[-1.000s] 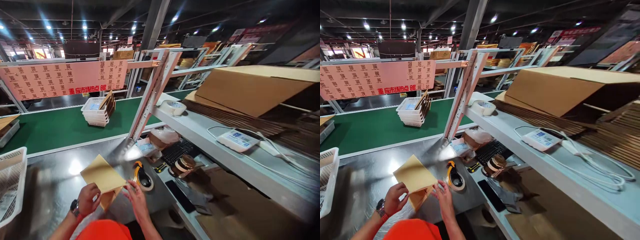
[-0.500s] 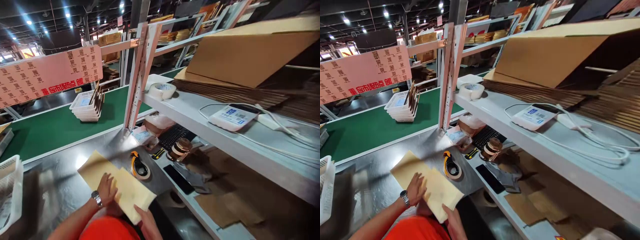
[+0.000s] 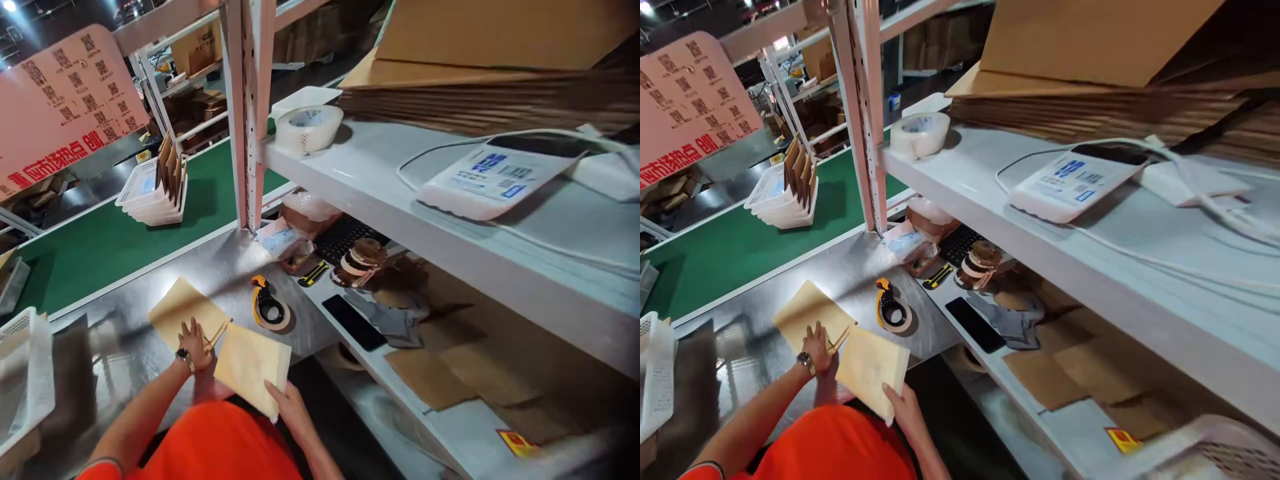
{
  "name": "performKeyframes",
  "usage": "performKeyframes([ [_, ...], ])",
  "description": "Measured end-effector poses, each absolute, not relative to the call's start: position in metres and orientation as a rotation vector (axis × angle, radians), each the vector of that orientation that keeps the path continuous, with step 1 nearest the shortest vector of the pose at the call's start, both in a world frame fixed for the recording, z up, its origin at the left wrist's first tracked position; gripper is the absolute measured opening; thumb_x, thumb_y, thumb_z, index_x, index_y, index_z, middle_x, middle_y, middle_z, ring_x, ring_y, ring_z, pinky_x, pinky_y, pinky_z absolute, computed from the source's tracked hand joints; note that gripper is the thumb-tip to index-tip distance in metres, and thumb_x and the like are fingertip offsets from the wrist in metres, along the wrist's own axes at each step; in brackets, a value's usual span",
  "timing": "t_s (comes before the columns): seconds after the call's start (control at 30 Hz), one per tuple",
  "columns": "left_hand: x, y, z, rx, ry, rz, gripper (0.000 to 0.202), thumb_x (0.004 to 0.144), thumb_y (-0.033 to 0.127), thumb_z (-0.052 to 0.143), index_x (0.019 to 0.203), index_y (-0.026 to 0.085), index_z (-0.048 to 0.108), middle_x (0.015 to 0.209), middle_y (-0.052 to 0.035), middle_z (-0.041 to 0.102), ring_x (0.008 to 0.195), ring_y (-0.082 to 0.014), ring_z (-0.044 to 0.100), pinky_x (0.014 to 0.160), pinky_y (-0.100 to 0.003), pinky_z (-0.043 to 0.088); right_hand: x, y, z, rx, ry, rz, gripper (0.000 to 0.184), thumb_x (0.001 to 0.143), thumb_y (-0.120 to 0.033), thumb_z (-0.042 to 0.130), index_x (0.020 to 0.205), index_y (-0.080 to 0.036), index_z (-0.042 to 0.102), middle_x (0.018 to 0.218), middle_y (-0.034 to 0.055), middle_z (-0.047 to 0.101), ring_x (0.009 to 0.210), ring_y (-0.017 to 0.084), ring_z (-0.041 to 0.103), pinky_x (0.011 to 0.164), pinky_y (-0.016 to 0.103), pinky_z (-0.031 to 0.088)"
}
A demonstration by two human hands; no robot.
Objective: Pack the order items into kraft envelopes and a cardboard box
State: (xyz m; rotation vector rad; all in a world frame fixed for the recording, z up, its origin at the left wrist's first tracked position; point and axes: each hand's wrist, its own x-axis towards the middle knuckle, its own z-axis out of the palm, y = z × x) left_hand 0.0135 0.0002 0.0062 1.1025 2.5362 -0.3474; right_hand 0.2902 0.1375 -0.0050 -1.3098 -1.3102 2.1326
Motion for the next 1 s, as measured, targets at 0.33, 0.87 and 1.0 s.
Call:
performKeyframes([
  [0.33, 0.009, -0.002, 0.016, 1.055, 2.559, -0.306, 0.093, 0.089, 0.042, 0.071, 0.172, 0.013, 0.042, 0.184, -0.0207, 0.025, 0.16, -0.0598, 0.02, 0.115, -0.067, 0.044, 0.295, 0.145, -0.01, -1.317, -1.207, 2.249, 0.057, 0.062, -0.058, 0.092, 0.098, -0.014, 0.088, 0.106, 0.0175, 0.088, 0.096, 0.039, 0.083, 0.086, 0.047, 0.067],
  [0.87, 0.017, 0.0, 0.037, 1.031, 2.662, -0.174, 0.043, 0.11, 0.036, 0.049, 0.141, 0.01, 0.064, 0.153, -0.0218, 0.056, 0.142, -0.036, 0.048, 0.106, -0.041, 0.049, 0.282, 0.121, 0.005, -1.357, -1.038, 2.223, 0.056, 0.06, -0.055, 0.097, 0.097, -0.015, 0.087, 0.104, 0.0185, 0.088, 0.1, 0.042, 0.084, 0.097, 0.053, 0.067],
  [1.0, 0.031, -0.025, 0.028, 1.007, 2.515, -0.21, 0.033, 0.107, 0.033, 0.057, 0.128, 0.013, 0.072, 0.124, -0.0173, 0.07, 0.117, -0.0313, 0.066, 0.095, -0.038, 0.053, 0.281, 0.119, 0.01, -1.378, -1.036, 2.194, 0.053, 0.059, -0.055, 0.097, 0.092, -0.015, 0.086, 0.095, 0.0163, 0.088, 0.099, 0.043, 0.084, 0.101, 0.054, 0.064],
])
